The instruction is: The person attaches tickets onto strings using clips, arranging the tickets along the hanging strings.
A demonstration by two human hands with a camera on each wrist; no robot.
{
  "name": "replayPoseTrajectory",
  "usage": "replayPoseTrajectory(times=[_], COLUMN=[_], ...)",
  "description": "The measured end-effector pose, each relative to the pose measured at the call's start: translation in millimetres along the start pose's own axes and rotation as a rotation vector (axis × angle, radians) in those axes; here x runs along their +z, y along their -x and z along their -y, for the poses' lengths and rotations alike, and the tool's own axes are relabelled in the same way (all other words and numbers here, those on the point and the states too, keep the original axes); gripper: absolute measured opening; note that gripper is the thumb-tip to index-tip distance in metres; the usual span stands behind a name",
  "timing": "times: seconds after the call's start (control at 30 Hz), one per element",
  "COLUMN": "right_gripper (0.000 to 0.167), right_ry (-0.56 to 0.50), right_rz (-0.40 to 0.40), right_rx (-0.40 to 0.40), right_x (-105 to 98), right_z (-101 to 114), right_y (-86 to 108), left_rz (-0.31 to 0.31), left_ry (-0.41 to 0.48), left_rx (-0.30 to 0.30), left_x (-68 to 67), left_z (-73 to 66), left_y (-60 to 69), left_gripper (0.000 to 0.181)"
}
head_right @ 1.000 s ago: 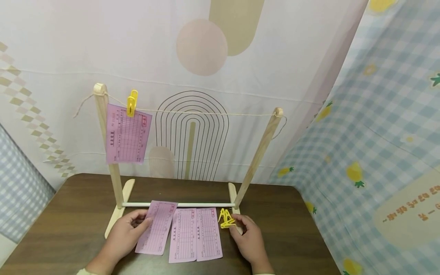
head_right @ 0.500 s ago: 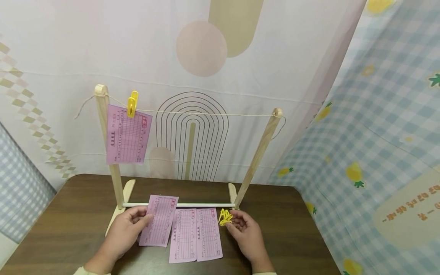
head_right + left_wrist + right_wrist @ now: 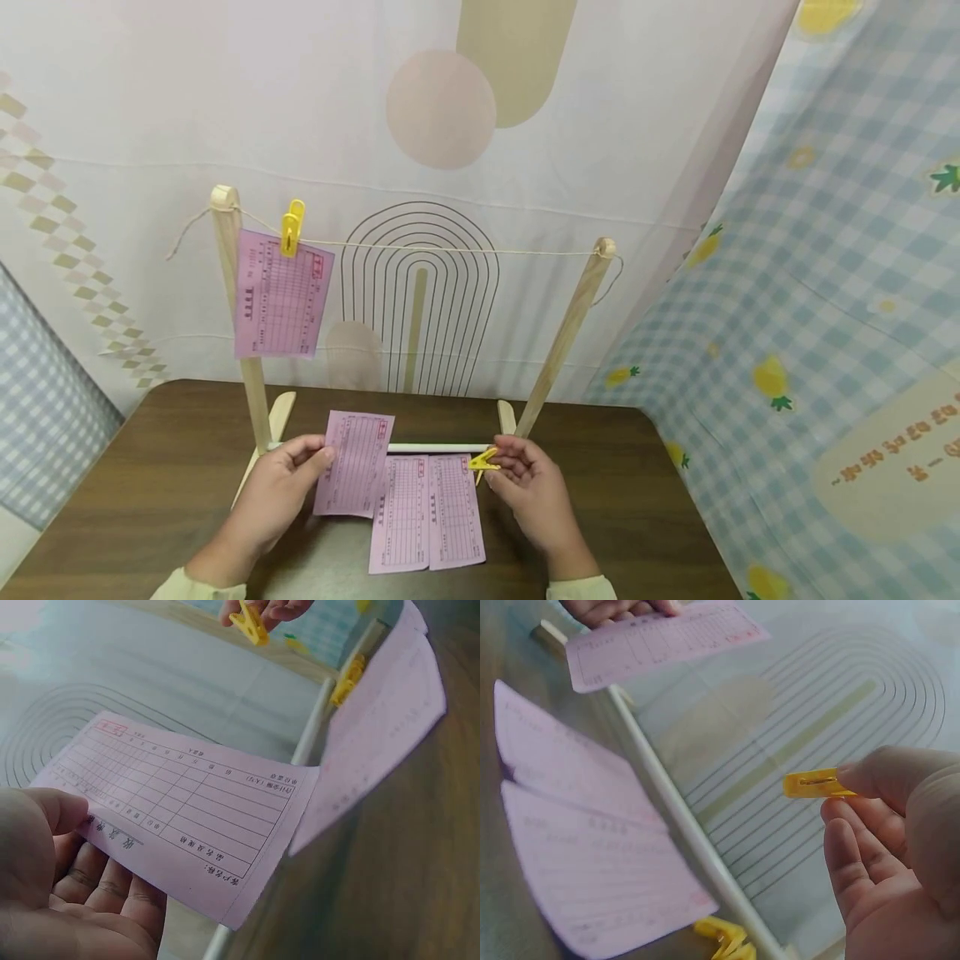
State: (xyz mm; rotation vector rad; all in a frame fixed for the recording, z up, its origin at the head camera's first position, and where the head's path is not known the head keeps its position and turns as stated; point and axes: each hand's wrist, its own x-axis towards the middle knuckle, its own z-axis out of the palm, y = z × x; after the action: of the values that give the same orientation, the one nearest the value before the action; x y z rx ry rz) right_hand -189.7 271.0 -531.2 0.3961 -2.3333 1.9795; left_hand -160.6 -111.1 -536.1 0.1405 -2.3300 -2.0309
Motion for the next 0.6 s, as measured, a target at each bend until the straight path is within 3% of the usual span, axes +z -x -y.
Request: replayPoseTrajectory(times=[0.27, 0.6], right_gripper=[0.043, 0.039], right_ry=[0.042, 0.201], right_rz=[0.022, 0.121], right_rx=[-0.028, -0.165], right_x=[-0.6, -3.9], right_z=[39.4, 94.9], right_y=[-11.6, -33.8], left_rz=[-0.026, -0.062], left_ry=[0.036, 0.118], left_rx=[0.054, 0.117], left_x=[1.6, 3.7], left_z=[-26.5, -54.7], left_y=[-1.7, -1.6], left_gripper=[0.026, 0.029])
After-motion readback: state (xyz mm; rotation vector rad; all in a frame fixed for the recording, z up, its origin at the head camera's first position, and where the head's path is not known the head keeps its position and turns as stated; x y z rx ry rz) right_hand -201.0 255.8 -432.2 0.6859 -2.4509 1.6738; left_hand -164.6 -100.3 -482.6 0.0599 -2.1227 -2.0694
